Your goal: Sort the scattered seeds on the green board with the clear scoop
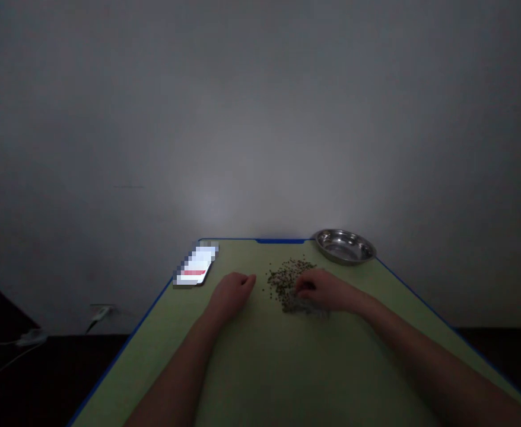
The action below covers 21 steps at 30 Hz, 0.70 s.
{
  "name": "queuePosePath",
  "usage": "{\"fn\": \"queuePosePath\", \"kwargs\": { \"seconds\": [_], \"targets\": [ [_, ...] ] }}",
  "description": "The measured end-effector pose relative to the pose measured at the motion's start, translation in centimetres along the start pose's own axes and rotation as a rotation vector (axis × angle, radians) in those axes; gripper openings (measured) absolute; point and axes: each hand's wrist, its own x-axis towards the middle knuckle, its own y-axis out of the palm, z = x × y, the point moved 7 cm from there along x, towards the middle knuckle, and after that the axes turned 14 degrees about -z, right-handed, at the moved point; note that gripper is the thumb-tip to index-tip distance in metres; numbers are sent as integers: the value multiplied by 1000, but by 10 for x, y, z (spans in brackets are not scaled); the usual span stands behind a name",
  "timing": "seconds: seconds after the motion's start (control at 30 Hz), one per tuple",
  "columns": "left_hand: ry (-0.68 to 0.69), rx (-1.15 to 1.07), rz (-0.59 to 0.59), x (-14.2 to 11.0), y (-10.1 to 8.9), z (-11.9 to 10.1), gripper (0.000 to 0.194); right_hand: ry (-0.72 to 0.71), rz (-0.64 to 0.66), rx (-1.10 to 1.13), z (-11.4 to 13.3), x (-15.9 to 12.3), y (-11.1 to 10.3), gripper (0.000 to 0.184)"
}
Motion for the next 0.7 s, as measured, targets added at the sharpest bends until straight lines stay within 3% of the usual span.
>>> {"fn": "queuePosePath", "kwargs": {
  "seconds": [0.27,0.4,0.53,0.7],
  "targets": [
    [-11,25,25,0,1,1,44,41,-75,-71,-21,43,-11,15],
    [-15,10,16,0,2,2,44,40,-89,-61,-17,52,-31,17],
    [-31,-58,-48,3,-5,4,45,-16,-197,-242,-9,60,-48,21],
    [-127,-88,-157,6,-21,12,46,-21,-262,-438,-10,64,-35,22]
  ]
}}
